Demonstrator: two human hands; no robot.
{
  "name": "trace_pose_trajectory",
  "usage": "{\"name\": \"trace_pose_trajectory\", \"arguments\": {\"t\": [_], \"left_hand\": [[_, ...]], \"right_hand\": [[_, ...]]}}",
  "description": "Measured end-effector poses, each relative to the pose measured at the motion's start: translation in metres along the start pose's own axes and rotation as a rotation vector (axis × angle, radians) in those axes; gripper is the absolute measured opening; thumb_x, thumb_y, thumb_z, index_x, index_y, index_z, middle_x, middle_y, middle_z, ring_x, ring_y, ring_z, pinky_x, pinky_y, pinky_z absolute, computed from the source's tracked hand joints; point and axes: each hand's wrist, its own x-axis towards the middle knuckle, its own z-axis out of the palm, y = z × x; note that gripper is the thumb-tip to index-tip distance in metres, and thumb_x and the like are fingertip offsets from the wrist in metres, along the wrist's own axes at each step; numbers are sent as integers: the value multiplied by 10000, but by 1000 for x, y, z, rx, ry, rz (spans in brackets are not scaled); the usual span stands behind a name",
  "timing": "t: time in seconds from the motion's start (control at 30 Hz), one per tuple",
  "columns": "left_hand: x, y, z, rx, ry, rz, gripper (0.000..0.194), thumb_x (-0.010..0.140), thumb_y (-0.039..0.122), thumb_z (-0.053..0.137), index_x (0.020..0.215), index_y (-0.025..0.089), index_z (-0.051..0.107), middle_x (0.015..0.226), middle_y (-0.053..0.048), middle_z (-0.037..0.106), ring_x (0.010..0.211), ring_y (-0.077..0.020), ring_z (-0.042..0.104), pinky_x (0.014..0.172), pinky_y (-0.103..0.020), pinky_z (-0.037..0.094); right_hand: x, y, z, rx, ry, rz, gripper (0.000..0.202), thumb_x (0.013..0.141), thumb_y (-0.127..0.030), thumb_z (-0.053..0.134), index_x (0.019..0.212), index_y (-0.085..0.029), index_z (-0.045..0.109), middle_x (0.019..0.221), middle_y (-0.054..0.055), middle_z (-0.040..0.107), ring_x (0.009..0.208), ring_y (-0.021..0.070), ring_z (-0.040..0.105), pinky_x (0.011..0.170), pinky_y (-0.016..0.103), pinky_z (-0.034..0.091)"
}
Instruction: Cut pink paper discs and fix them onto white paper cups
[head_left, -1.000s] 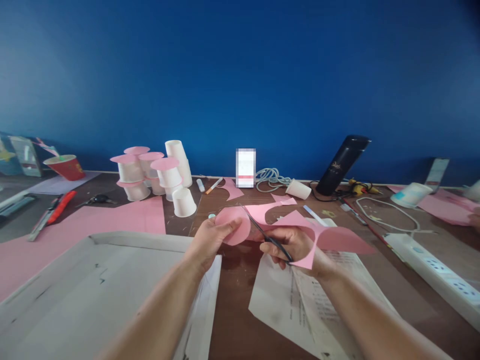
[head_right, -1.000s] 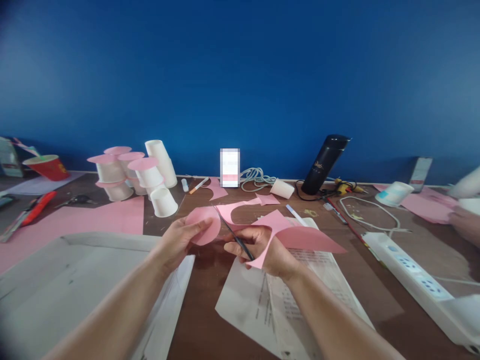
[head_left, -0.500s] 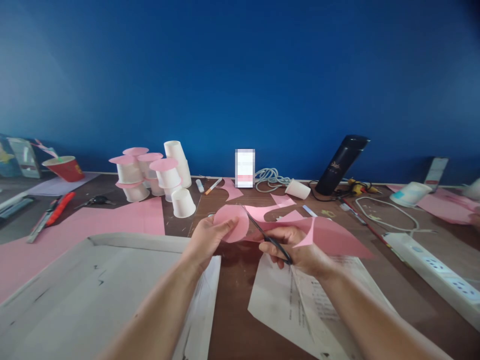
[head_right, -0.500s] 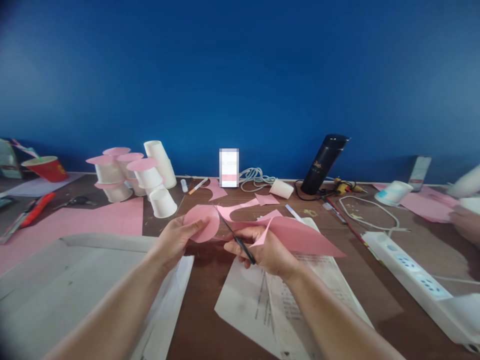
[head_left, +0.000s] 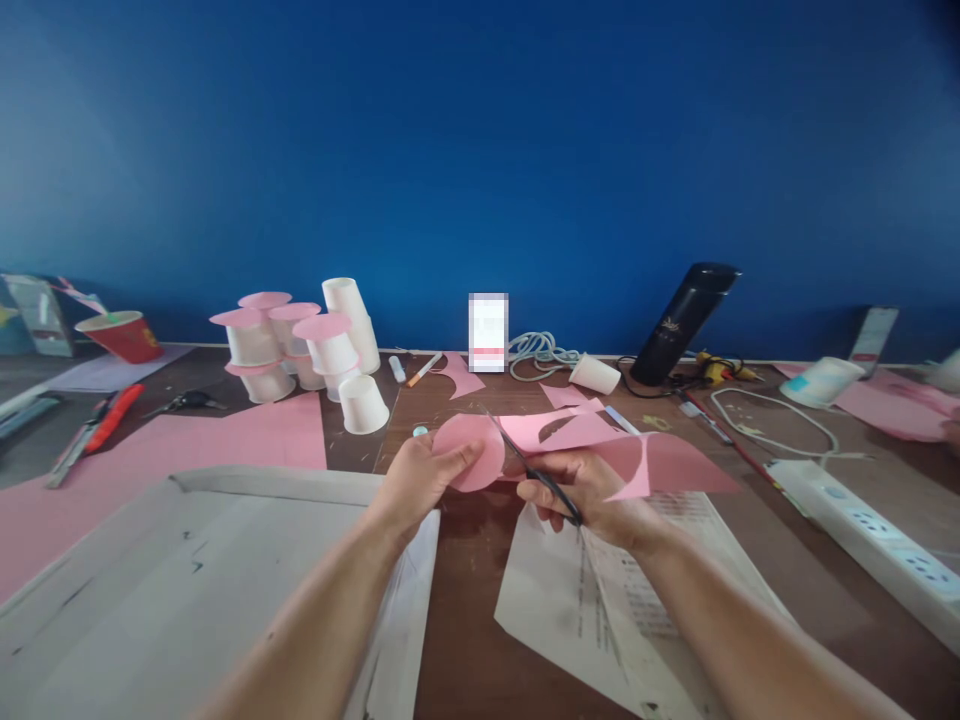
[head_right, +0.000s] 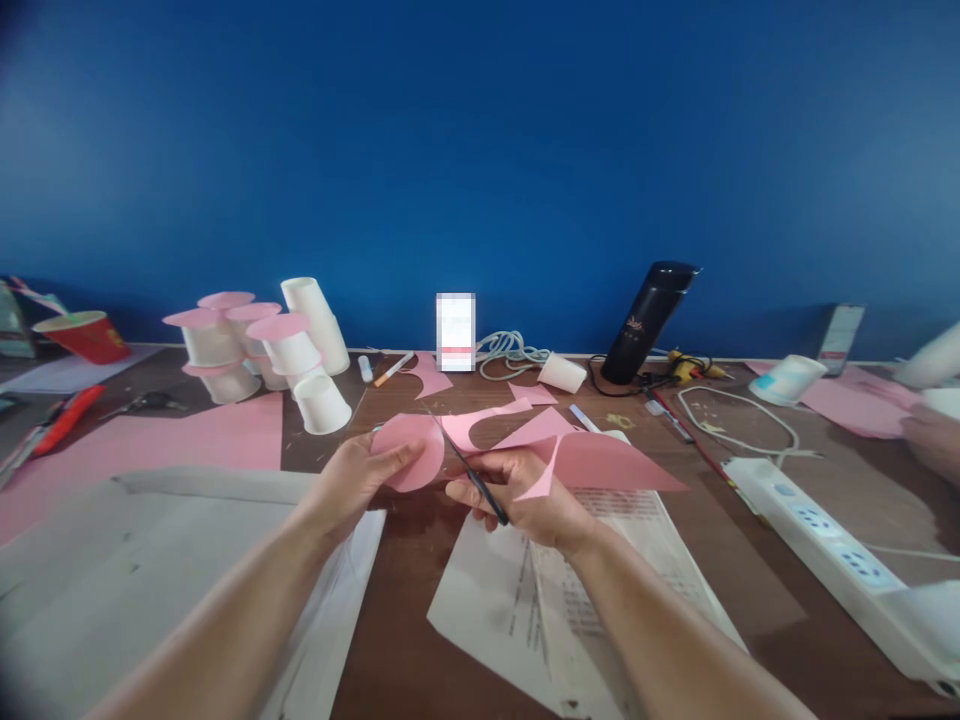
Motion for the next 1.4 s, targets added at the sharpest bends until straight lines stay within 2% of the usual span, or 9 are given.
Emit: {"name": "trace_pose_trajectory", "arguments": {"t": [0.2,0.57,0.67,0.93,1.2,1.4], "left_hand": [[-3,4,1,-66,-18,-9,401,697,428,730,984,149,708,870,-82,726,707,-187,649,640,-272,496],[-4,6,0,-160,-44,-55,454,671,401,762,1035,137,701,847,-87,731,660,-177,654,631,-273,507],[-5,8,0,-190,-46,-73,478,674,405,762,1046,113,694,849,-103,729,680,-186,659,634,-275,509],[-5,10,0,-278,-83,-119,465,684,382,763,1037,88,690,854,-115,729,679,-181,659,599,-256,507],[-4,9,-1,-380,-136,-97,406,711,357,748,1008,83,706,912,-123,727,810,-196,669,701,-258,525],[-5,11,1,-427,-105,-149,351,688,309,768,946,79,709,909,-125,724,813,-187,660,708,-247,527]], "right_hand": [[-3,-4,2,26,15,8,372,731,-448,733,899,-116,717,540,-27,538,456,58,452,408,179,375],[-4,-5,0,24,2,-24,374,740,-441,726,916,-111,722,531,-37,505,440,59,437,394,195,373],[-4,-6,-1,4,-11,-31,361,740,-445,726,868,-108,717,529,-40,492,437,53,429,392,189,360],[-5,-8,-2,-39,-41,-69,359,772,-454,694,887,-114,712,547,-43,480,442,46,398,408,190,363],[-5,-5,-3,-50,-45,-54,318,785,-440,686,808,-123,679,515,-56,444,440,54,404,408,198,355],[-6,-9,-1,-75,-14,-46,343,775,-460,689,726,-122,661,502,-55,449,426,54,411,406,206,357]]}}
